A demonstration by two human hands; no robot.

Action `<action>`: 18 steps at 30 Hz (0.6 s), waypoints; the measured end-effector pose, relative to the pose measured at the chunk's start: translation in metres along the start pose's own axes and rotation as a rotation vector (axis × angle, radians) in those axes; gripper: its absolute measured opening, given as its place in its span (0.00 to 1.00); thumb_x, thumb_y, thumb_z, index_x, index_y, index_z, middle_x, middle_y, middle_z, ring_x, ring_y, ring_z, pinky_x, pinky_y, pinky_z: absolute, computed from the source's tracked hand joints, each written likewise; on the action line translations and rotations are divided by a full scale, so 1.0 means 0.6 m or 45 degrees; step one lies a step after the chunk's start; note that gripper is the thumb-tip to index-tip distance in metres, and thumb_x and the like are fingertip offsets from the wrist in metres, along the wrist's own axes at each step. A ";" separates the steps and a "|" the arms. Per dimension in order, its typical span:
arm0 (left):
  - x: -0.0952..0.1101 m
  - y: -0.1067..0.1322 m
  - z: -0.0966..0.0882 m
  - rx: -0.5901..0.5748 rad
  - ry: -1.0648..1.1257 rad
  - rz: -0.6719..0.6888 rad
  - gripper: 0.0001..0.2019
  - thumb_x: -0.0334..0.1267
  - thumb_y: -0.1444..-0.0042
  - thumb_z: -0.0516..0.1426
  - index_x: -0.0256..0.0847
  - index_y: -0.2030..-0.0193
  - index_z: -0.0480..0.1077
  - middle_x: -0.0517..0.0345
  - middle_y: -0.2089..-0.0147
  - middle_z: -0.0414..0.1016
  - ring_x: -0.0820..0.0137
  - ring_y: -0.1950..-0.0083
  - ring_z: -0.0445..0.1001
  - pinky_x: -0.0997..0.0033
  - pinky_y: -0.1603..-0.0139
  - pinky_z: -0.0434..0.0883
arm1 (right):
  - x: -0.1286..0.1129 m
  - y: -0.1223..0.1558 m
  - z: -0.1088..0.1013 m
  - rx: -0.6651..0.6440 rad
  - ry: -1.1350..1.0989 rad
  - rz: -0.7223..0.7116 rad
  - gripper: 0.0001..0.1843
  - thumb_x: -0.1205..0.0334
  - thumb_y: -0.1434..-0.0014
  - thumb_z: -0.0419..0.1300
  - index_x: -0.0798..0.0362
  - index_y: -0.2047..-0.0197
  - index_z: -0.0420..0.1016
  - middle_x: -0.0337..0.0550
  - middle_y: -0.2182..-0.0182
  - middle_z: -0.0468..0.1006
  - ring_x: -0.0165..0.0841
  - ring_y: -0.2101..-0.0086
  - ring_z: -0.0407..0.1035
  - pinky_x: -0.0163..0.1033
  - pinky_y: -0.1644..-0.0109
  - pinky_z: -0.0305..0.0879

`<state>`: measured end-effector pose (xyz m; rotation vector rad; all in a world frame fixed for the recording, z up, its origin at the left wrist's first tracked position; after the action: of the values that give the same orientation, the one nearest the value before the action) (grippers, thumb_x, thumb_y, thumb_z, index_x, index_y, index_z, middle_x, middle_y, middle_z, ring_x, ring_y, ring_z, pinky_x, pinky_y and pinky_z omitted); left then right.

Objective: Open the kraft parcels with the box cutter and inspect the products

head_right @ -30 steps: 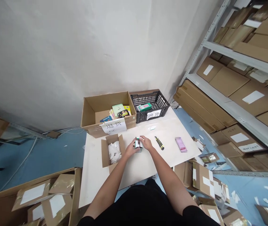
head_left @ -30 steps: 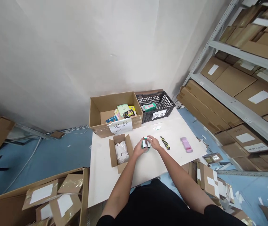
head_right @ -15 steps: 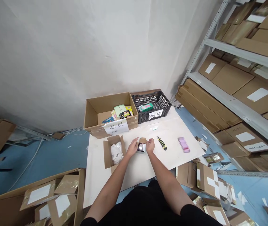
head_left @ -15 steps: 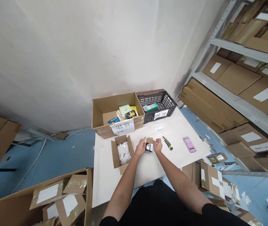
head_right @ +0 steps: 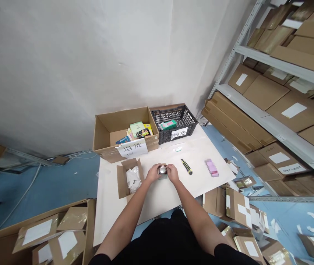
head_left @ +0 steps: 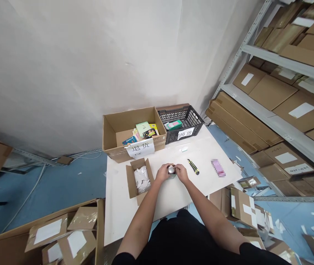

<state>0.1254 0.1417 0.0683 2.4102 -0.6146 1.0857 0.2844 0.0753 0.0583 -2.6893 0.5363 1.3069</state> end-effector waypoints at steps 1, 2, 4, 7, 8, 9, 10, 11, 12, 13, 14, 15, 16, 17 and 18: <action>0.002 0.001 0.002 0.014 -0.029 -0.035 0.38 0.26 0.58 0.70 0.45 0.37 0.71 0.51 0.37 0.76 0.57 0.36 0.75 0.61 0.35 0.71 | -0.004 0.000 -0.001 -0.048 0.099 0.017 0.17 0.63 0.37 0.54 0.51 0.51 0.82 0.49 0.48 0.81 0.39 0.46 0.75 0.42 0.40 0.70; 0.004 0.002 0.005 0.033 -0.048 -0.071 0.37 0.28 0.57 0.70 0.45 0.38 0.71 0.50 0.37 0.77 0.57 0.37 0.75 0.63 0.36 0.71 | -0.008 0.000 -0.001 -0.091 0.203 0.051 0.16 0.62 0.38 0.58 0.50 0.50 0.82 0.50 0.45 0.80 0.41 0.45 0.74 0.43 0.40 0.69; 0.008 0.006 0.012 0.072 -0.071 -0.134 0.34 0.31 0.54 0.70 0.44 0.38 0.69 0.49 0.38 0.76 0.58 0.38 0.76 0.65 0.38 0.71 | -0.018 -0.002 0.002 -0.138 0.391 0.149 0.21 0.57 0.42 0.65 0.49 0.46 0.82 0.53 0.36 0.73 0.47 0.41 0.71 0.46 0.41 0.70; 0.012 0.013 0.022 0.105 -0.078 -0.170 0.31 0.31 0.51 0.67 0.44 0.38 0.68 0.48 0.37 0.76 0.60 0.38 0.77 0.68 0.41 0.71 | -0.035 -0.009 0.011 -0.183 0.525 0.285 0.25 0.54 0.48 0.71 0.51 0.47 0.82 0.59 0.29 0.63 0.54 0.37 0.67 0.49 0.42 0.69; 0.011 0.015 0.024 0.112 -0.077 -0.187 0.31 0.31 0.51 0.67 0.44 0.38 0.67 0.49 0.37 0.76 0.60 0.38 0.77 0.68 0.42 0.71 | -0.040 -0.012 0.015 -0.199 0.524 0.301 0.24 0.54 0.49 0.71 0.53 0.49 0.83 0.61 0.29 0.62 0.55 0.37 0.67 0.49 0.42 0.69; 0.008 0.018 0.025 0.113 -0.075 -0.208 0.32 0.31 0.50 0.66 0.45 0.38 0.67 0.50 0.37 0.77 0.60 0.39 0.77 0.68 0.43 0.71 | -0.044 -0.014 0.019 -0.209 0.506 0.292 0.24 0.55 0.51 0.72 0.54 0.51 0.83 0.62 0.28 0.61 0.55 0.38 0.67 0.49 0.41 0.69; 0.006 0.020 0.026 0.105 -0.072 -0.233 0.32 0.32 0.50 0.67 0.46 0.37 0.66 0.52 0.38 0.78 0.60 0.40 0.78 0.68 0.44 0.71 | -0.049 -0.016 0.021 -0.210 0.476 0.256 0.23 0.56 0.52 0.72 0.55 0.52 0.83 0.63 0.28 0.61 0.54 0.38 0.68 0.49 0.40 0.68; 0.002 0.022 0.026 0.090 -0.069 -0.259 0.33 0.33 0.50 0.67 0.47 0.37 0.66 0.53 0.39 0.79 0.59 0.40 0.79 0.68 0.45 0.72 | -0.054 -0.016 0.023 -0.198 0.435 0.201 0.23 0.57 0.53 0.73 0.55 0.53 0.83 0.62 0.29 0.62 0.54 0.39 0.68 0.49 0.38 0.67; 0.000 0.024 0.026 0.071 -0.069 -0.281 0.33 0.35 0.50 0.67 0.47 0.37 0.66 0.54 0.41 0.80 0.58 0.41 0.79 0.67 0.46 0.72 | -0.058 -0.015 0.022 -0.172 0.387 0.141 0.22 0.58 0.54 0.73 0.55 0.54 0.82 0.62 0.29 0.63 0.53 0.39 0.69 0.49 0.38 0.67; -0.003 0.026 0.026 0.051 -0.071 -0.298 0.32 0.36 0.50 0.67 0.48 0.37 0.66 0.54 0.43 0.81 0.58 0.42 0.80 0.67 0.47 0.72 | -0.061 -0.013 0.019 -0.134 0.338 0.091 0.21 0.59 0.55 0.72 0.55 0.56 0.82 0.61 0.30 0.64 0.53 0.38 0.68 0.49 0.37 0.67; -0.004 0.027 0.026 0.036 -0.078 -0.312 0.32 0.37 0.49 0.68 0.48 0.37 0.66 0.54 0.44 0.82 0.57 0.43 0.80 0.66 0.48 0.73 | -0.065 -0.011 0.013 -0.089 0.287 0.054 0.19 0.59 0.55 0.72 0.54 0.58 0.81 0.60 0.31 0.65 0.54 0.38 0.68 0.50 0.38 0.68; -0.005 0.027 0.026 0.031 -0.089 -0.325 0.32 0.38 0.49 0.68 0.49 0.37 0.67 0.54 0.44 0.82 0.56 0.43 0.81 0.66 0.49 0.73 | -0.070 -0.009 0.004 -0.040 0.234 0.026 0.18 0.59 0.56 0.72 0.53 0.60 0.79 0.60 0.31 0.66 0.55 0.37 0.67 0.51 0.39 0.69; -0.004 0.028 0.026 0.036 -0.102 -0.337 0.32 0.38 0.49 0.68 0.49 0.37 0.67 0.54 0.44 0.82 0.55 0.43 0.81 0.65 0.49 0.73 | -0.078 -0.008 -0.008 0.006 0.174 0.002 0.18 0.59 0.57 0.72 0.52 0.61 0.77 0.60 0.32 0.67 0.55 0.37 0.67 0.51 0.40 0.70; -0.003 0.028 0.027 0.046 -0.111 -0.351 0.32 0.38 0.49 0.68 0.49 0.37 0.67 0.53 0.44 0.82 0.55 0.42 0.81 0.65 0.49 0.73 | -0.089 -0.010 -0.023 0.042 0.101 -0.021 0.19 0.59 0.57 0.72 0.51 0.61 0.76 0.59 0.34 0.70 0.55 0.39 0.69 0.52 0.41 0.71; -0.001 0.027 0.028 0.054 -0.115 -0.364 0.32 0.39 0.50 0.68 0.48 0.37 0.67 0.52 0.44 0.82 0.54 0.42 0.80 0.64 0.48 0.73 | -0.105 -0.013 -0.041 0.066 0.015 -0.049 0.20 0.59 0.58 0.72 0.50 0.60 0.74 0.58 0.36 0.72 0.53 0.41 0.71 0.52 0.43 0.72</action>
<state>0.1257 0.1195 0.0611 2.4986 -0.2642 0.8824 0.2698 0.0933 0.1222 -2.6533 0.5100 1.2505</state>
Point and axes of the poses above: each hand's wrist, its own y-axis away from the middle knuckle, its own z-axis out of the palm, x = y × z, the point moved 4 cm from there along -y, towards the middle knuckle
